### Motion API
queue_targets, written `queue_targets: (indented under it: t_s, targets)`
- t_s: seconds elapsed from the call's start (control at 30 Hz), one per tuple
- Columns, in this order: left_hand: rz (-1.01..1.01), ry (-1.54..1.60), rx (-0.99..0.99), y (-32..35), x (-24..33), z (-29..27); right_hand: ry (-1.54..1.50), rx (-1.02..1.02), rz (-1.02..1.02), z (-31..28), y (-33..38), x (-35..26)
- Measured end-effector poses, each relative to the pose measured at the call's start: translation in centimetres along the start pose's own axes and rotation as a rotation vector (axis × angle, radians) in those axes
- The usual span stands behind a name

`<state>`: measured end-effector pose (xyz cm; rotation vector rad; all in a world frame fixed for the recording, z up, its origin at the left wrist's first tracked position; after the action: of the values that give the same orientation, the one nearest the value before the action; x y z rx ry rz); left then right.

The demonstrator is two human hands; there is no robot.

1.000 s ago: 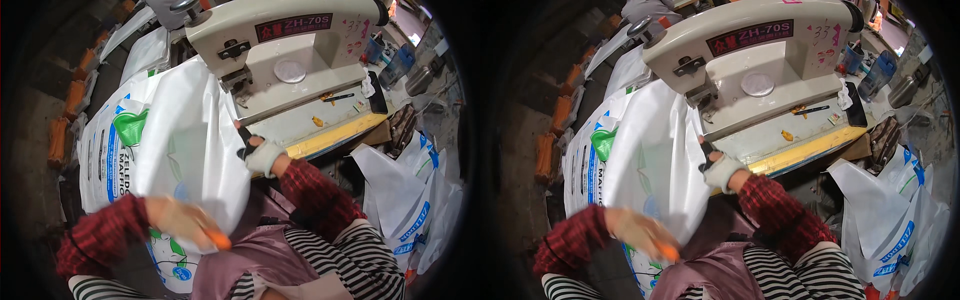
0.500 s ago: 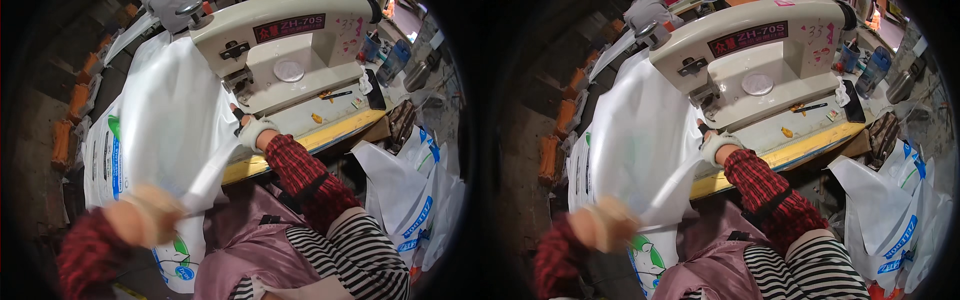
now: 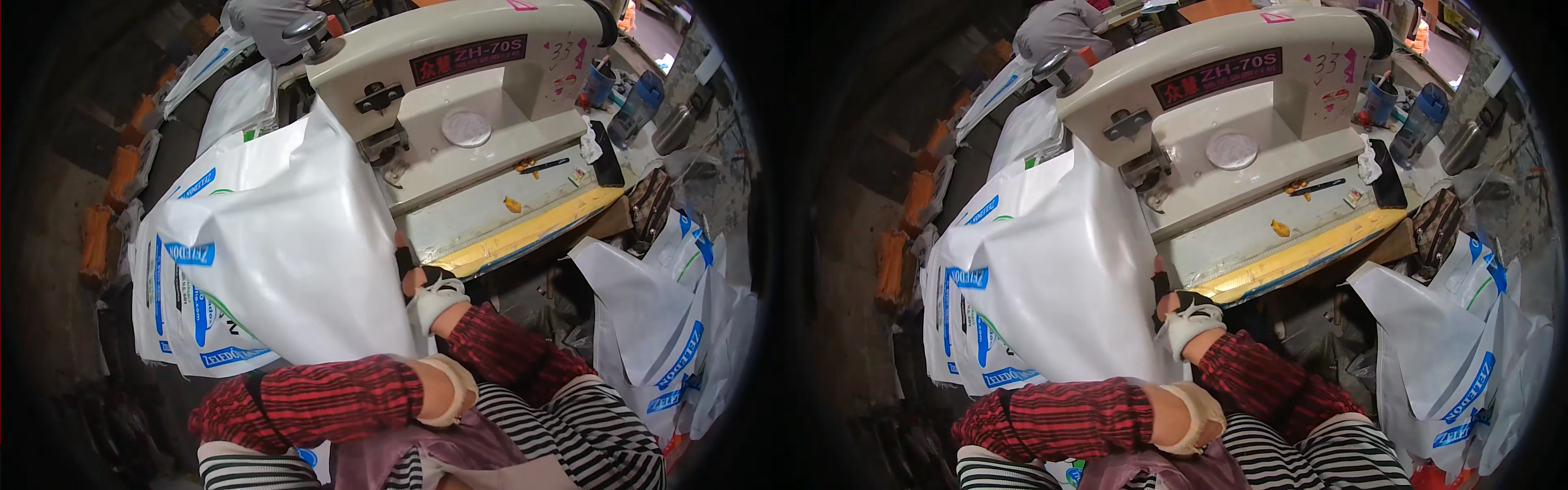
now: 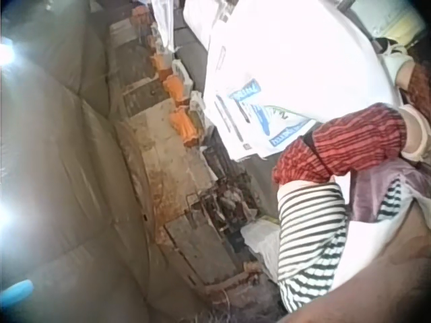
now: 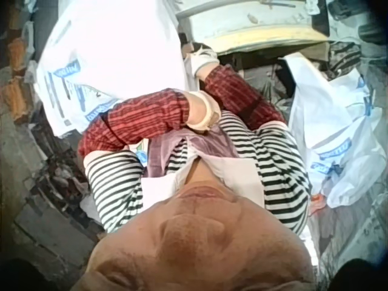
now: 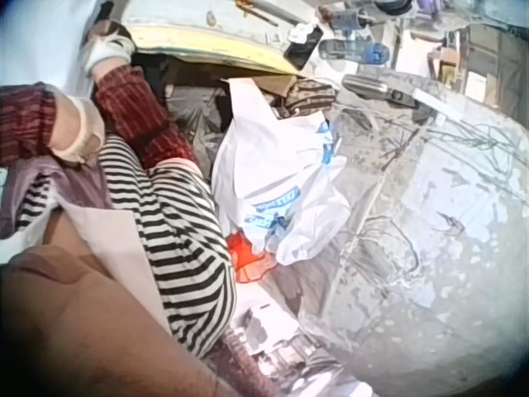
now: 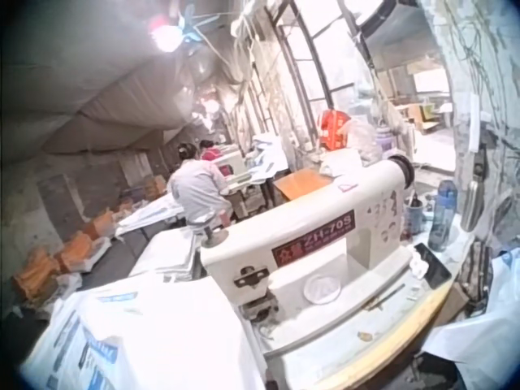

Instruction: Sewing together large plastic sacks using an industrial sewing machine.

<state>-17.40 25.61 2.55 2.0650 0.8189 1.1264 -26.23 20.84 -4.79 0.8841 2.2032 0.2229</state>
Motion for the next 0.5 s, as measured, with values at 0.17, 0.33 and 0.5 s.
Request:
queue_targets:
  t_s: [0.17, 0.33, 0.5]
  targets:
    - [0.019, 0.000, -0.418, -2.3, -1.1, 2.8, 0.075, -0.133, 0.085, -1.2, -2.2, -0.6]
    - [-0.157, -0.033, -0.105, 5.1, -5.1, -4.2, 0.059, -0.066, 0.028, -1.4, -3.1, 0.5]
    - [-0.815, -0.388, 0.193, 17.0, -11.9, -9.4, 0.074, 0.022, -0.175, -2.0, -3.3, -0.3]
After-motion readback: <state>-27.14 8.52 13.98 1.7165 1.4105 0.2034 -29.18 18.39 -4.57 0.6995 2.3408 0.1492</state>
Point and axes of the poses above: each hand's wrist, its own y-axis away from the middle knuckle, its own z-axis out of the palm, x = y × z, the point moved 5 cm from there along -y, towards the middle knuckle, and after that the axes turned 3 degrees about -z, right-handed, at the moved point
